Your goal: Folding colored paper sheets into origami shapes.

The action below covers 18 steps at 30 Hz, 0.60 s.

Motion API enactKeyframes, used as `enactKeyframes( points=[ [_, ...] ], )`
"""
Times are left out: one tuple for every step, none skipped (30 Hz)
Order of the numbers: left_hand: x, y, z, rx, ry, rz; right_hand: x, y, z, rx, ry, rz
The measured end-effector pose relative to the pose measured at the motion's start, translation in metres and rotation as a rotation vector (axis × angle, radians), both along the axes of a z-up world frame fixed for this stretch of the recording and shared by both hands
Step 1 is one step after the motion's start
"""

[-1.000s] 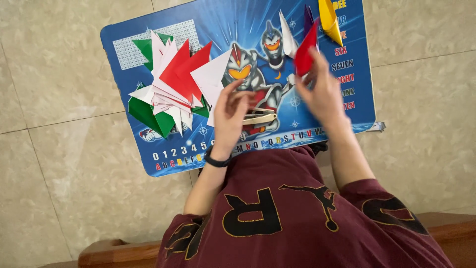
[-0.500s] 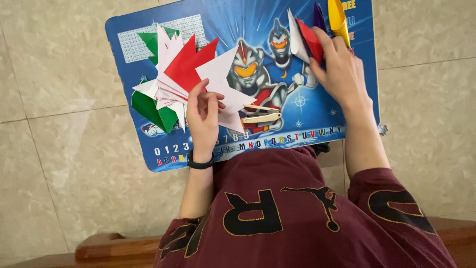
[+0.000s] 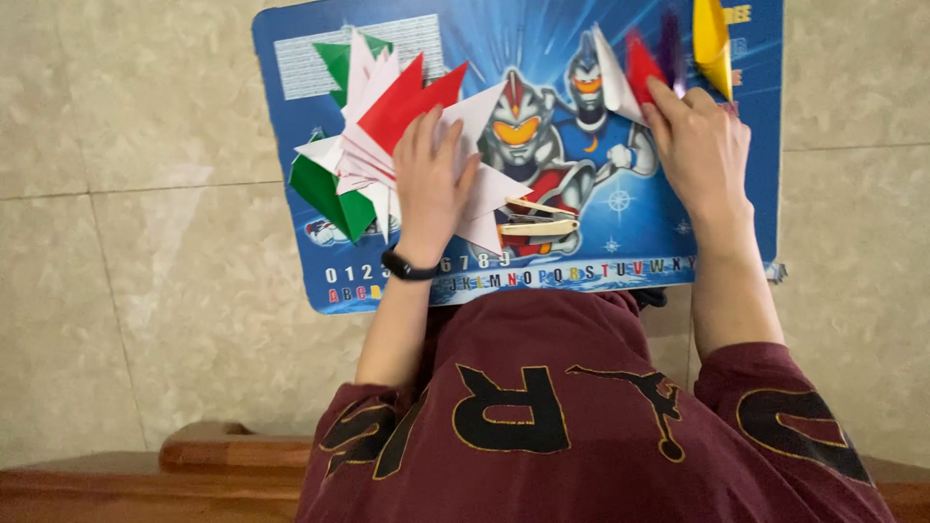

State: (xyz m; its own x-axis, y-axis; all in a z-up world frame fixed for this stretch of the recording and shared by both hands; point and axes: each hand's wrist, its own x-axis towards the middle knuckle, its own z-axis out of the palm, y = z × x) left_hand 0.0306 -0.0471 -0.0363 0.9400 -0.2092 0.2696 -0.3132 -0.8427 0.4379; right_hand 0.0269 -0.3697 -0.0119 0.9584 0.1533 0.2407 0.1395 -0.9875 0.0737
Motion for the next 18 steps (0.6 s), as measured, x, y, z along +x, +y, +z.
enactKeyframes(
  points=[
    [0.002, -0.001, -0.001, 0.005, -0.001, 0.008, -0.001, 0.002, 0.003, 0.005, -0.001, 0.008],
    [0.005, -0.002, -0.003, 0.071, 0.028, 0.005, -0.001, 0.004, 0.006, 0.035, -0.039, 0.025],
    [0.007, -0.004, -0.005, 0.136, 0.06, 0.003, -0.002, 0.006, 0.009, 0.065, -0.076, 0.041],
    [0.007, -0.003, -0.006, 0.14, 0.06, 0.011, -0.005, 0.008, 0.013, 0.07, -0.076, 0.05],
    [0.006, -0.003, -0.008, 0.155, 0.04, 0.01, -0.009, 0.01, 0.017, 0.202, -0.114, 0.071],
    [0.006, -0.003, -0.009, 0.171, 0.02, 0.009, -0.013, 0.012, 0.02, 0.334, -0.152, 0.092],
    [0.006, -0.001, -0.009, 0.172, 0.019, 0.011, -0.017, 0.019, 0.022, 0.335, -0.152, 0.094],
    [0.006, 0.0, -0.008, 0.152, 0.012, 0.011, -0.021, 0.025, 0.024, 0.404, -0.153, 0.131],
    [0.006, -0.003, -0.009, 0.127, 0.004, 0.0, -0.026, 0.028, 0.028, 0.467, -0.155, 0.159],
    [0.009, 0.001, -0.018, 0.122, 0.004, -0.008, -0.031, 0.028, 0.008, 0.461, -0.156, 0.151],
    [0.013, 0.003, -0.027, 0.109, -0.055, -0.028, -0.036, 0.026, -0.011, 0.46, -0.11, 0.185],
    [0.017, 0.004, -0.037, 0.095, -0.114, -0.046, -0.041, 0.024, -0.031, 0.46, -0.064, 0.22],
    [0.017, 0.004, -0.035, 0.088, -0.114, -0.057, -0.044, 0.03, -0.024, 0.454, -0.065, 0.21],
    [0.017, 0.005, -0.033, 0.02, -0.132, -0.056, -0.046, 0.036, -0.017, 0.447, -0.044, 0.21],
    [0.017, 0.007, -0.031, -0.045, -0.149, -0.049, -0.048, 0.044, -0.011, 0.443, -0.021, 0.214],
    [0.016, 0.008, -0.029, -0.048, -0.147, -0.055, -0.049, 0.046, -0.009, 0.441, -0.021, 0.208],
    [0.015, 0.011, -0.027, -0.128, -0.12, -0.062, -0.049, 0.049, -0.007, 0.474, 0.004, 0.221],
    [0.015, 0.015, -0.025, -0.209, -0.092, -0.069, -0.049, 0.052, -0.004, 0.508, 0.028, 0.234]
  ],
)
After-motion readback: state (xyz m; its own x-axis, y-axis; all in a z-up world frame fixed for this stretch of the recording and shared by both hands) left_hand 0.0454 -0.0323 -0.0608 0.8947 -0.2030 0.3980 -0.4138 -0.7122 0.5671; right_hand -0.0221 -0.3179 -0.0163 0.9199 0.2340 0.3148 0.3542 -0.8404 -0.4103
